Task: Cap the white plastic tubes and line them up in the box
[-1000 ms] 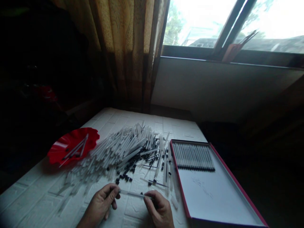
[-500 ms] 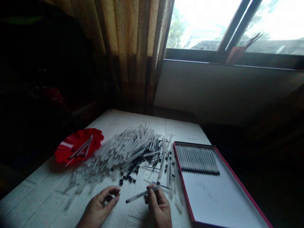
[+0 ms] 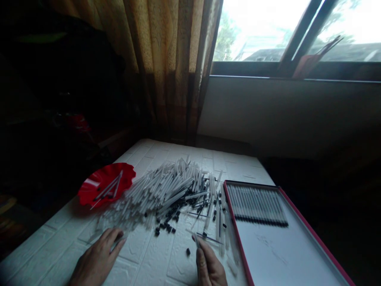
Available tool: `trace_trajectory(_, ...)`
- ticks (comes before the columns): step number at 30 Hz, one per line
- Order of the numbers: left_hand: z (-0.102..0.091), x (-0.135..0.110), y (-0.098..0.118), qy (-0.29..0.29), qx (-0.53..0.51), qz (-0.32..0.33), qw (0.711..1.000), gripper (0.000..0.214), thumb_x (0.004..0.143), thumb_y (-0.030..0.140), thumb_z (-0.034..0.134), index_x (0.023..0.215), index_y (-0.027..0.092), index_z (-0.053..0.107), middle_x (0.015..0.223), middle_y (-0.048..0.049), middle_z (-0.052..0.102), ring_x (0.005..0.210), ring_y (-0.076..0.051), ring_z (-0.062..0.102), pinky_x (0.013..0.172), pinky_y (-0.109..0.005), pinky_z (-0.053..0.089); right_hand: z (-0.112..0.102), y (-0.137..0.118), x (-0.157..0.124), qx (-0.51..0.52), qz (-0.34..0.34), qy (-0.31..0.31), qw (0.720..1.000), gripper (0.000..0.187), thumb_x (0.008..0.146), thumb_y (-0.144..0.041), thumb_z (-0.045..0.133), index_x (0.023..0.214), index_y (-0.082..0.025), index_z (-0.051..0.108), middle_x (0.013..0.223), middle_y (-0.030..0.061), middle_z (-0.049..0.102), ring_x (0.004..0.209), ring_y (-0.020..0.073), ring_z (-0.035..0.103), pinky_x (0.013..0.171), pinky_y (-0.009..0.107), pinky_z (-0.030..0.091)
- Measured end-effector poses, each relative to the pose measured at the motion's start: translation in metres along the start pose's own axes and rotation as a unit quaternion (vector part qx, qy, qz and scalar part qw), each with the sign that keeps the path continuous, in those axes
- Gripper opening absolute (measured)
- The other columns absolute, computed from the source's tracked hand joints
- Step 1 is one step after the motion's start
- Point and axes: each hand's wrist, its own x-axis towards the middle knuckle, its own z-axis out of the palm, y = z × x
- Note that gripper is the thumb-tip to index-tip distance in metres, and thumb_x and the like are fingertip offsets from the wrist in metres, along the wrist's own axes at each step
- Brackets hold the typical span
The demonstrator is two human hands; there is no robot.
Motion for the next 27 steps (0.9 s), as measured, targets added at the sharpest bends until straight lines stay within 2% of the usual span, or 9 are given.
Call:
trace_trajectory(1,0.0,-0.001,-0.002,0.007,-0.012,0.002,1.0,0.029,0.085,0.029,0.04,0.097,0.022,0.066,0.099,-0.0099,0.073,0.091,-0.025,0.07,0.078,-0.034,0.054,-0.002,0.0,0.0,-0.028,-0.014,-0.002,1.0,0.039,0.088,-0.055,0.055,0.105,-0.023,0.071,0.095,0.0084,0.073,0.091,0.0244,0.068,0.077,0.029,0.055)
trace_trajectory(2,0.0,-0.003,-0.003,0.013,-0.033,0.005,0.999,0.029,0.085,0.03,0.041,0.097,0.022,0.066,0.1,-0.0102,0.073,0.093,-0.026,0.07,0.08,-0.035,0.054,-0.004,0.0,0.001,-0.052,-0.017,-0.007,0.998,0.04,0.088,-0.056,0.053,0.105,-0.024,0.07,0.095,0.008,0.073,0.088,0.0236,0.069,0.076,0.028,0.055)
trace_trajectory(6,0.003,-0.013,0.002,0.01,-0.18,0.027,0.983,0.023,0.084,0.038,0.05,0.099,0.028,0.065,0.095,-0.0047,0.077,0.087,-0.025,0.073,0.076,-0.03,0.056,-0.006,0.001,0.002,-0.114,-0.051,-0.083,0.989,0.03,0.092,-0.048,0.05,0.101,-0.024,0.065,0.072,0.0025,0.069,0.056,0.0159,0.064,0.055,0.02,0.052)
trace_trajectory(10,0.01,-0.021,0.033,-0.022,-0.337,0.064,0.939,0.022,0.086,0.042,0.058,0.103,0.032,0.067,0.095,-0.0002,0.077,0.078,-0.02,0.073,0.071,-0.022,0.055,-0.003,-0.01,0.005,-0.148,-0.173,-0.179,0.957,0.024,0.095,-0.038,0.046,0.1,-0.024,0.064,0.072,0.0037,0.068,0.058,0.0154,0.064,0.056,0.02,0.05)
trace_trajectory(13,0.014,-0.022,0.055,-0.049,-0.406,0.09,0.908,0.023,0.088,0.045,0.057,0.099,0.029,0.07,0.081,0.0003,0.073,0.062,-0.016,0.068,0.061,-0.019,0.054,-0.001,-0.024,0.009,-0.189,-0.237,-0.221,0.927,0.03,0.099,-0.036,0.037,0.106,-0.023,0.064,0.07,0.0038,0.066,0.055,0.0141,0.063,0.052,0.02,0.046)
trace_trajectory(16,0.015,-0.023,0.066,-0.06,-0.44,0.11,0.889,0.024,0.089,0.044,0.057,0.097,0.027,0.071,0.074,0.0012,0.069,0.06,-0.014,0.064,0.059,-0.018,0.053,0.0,-0.034,0.01,-0.231,-0.254,-0.22,0.913,0.039,0.101,-0.039,0.03,0.104,-0.023,0.066,0.065,0.0031,0.064,0.051,0.0131,0.06,0.048,0.019,0.042)
trace_trajectory(20,0.015,-0.026,0.065,-0.069,-0.455,0.132,0.878,0.019,0.09,0.039,0.057,0.1,0.027,0.07,0.082,0.0009,0.069,0.061,-0.012,0.063,0.06,-0.017,0.053,0.002,-0.038,0.008,-0.254,-0.273,-0.215,0.903,0.043,0.102,-0.04,0.026,0.102,-0.023,0.066,0.062,0.0021,0.062,0.047,0.0127,0.058,0.046,0.02,0.038)
trace_trajectory(27,0.014,-0.026,0.065,-0.069,-0.413,0.167,0.893,0.013,0.088,0.03,0.062,0.097,0.027,0.07,0.085,0.0,0.07,0.076,-0.015,0.068,0.069,-0.018,0.053,0.003,-0.052,0.013,-0.271,-0.295,-0.226,0.888,0.044,0.102,-0.037,0.025,0.099,-0.021,0.066,0.06,0.0023,0.064,0.045,0.0135,0.06,0.043,0.021,0.038)
